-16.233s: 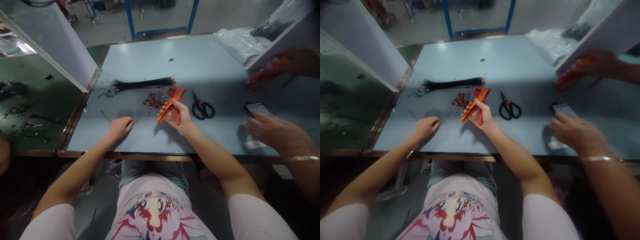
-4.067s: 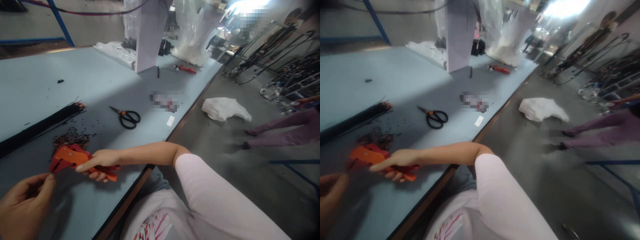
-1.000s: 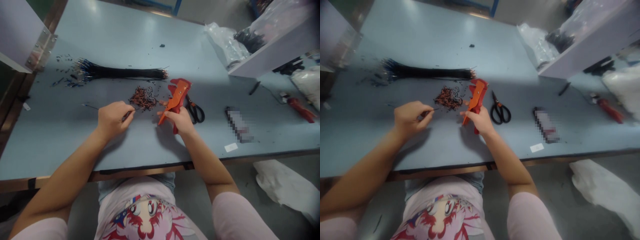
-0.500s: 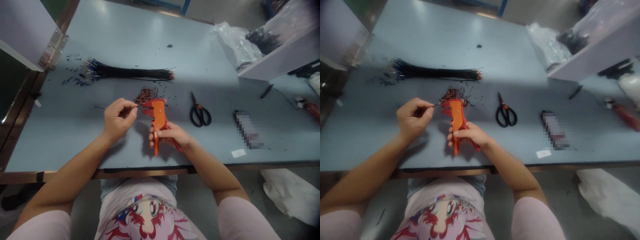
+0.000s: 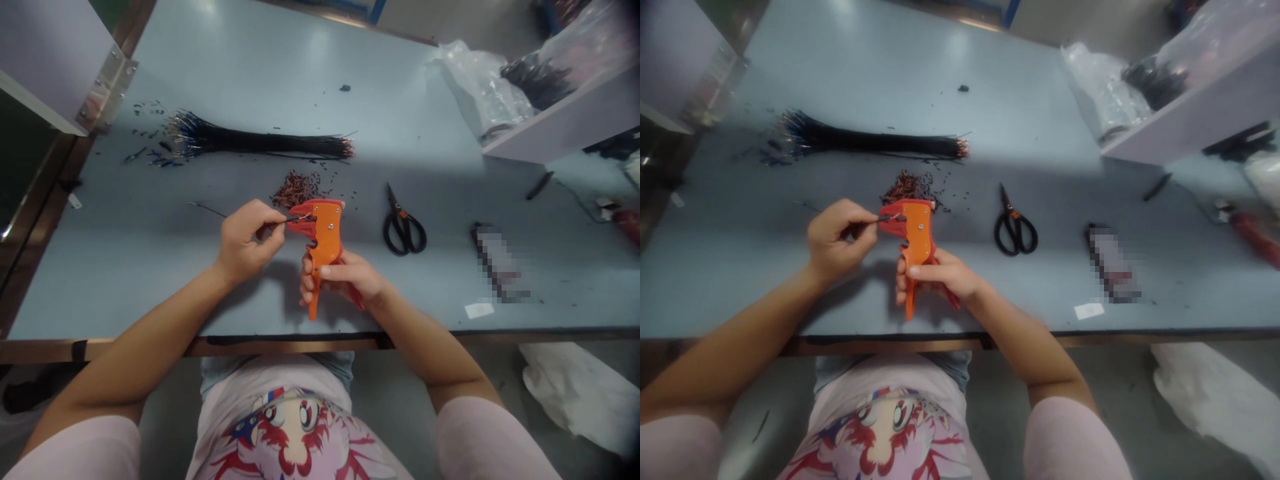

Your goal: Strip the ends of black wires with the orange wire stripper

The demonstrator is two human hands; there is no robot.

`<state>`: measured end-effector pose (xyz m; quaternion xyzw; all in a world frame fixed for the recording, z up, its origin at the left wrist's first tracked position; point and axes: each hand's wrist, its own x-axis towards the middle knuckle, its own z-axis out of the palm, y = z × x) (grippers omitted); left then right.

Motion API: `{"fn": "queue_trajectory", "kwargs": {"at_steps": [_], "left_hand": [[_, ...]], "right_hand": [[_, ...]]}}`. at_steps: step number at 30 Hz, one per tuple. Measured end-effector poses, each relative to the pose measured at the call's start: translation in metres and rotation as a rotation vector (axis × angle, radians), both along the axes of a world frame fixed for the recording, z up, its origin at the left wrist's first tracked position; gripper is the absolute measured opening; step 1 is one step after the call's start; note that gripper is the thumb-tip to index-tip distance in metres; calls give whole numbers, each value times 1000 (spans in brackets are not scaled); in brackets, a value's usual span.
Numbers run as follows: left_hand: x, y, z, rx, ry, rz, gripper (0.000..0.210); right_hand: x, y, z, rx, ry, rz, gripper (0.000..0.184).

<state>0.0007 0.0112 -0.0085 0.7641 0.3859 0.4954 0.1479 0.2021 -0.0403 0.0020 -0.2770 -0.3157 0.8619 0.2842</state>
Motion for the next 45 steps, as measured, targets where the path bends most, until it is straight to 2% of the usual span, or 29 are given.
{"fn": "queue_trajectory", "kwargs": {"at_steps": [6,12,18,28,45], "left_hand": [[-2,-1,6,35,83,44,7],[-4,0,12,40,100,19,8],[-2,0,11,112,33,15,6],[-1,1,9,102,39,-10,6],[-5,2,8,127,180,19,9]], "right_hand": [[-1,0,0,65,-67,-19,21],[1,1,0,113,-79,-7,21],[2,1,-4,107,-20,-11,22],[3,0,-2,70,11,35,21],[0,0,0,130,-168,-33,25]]}}
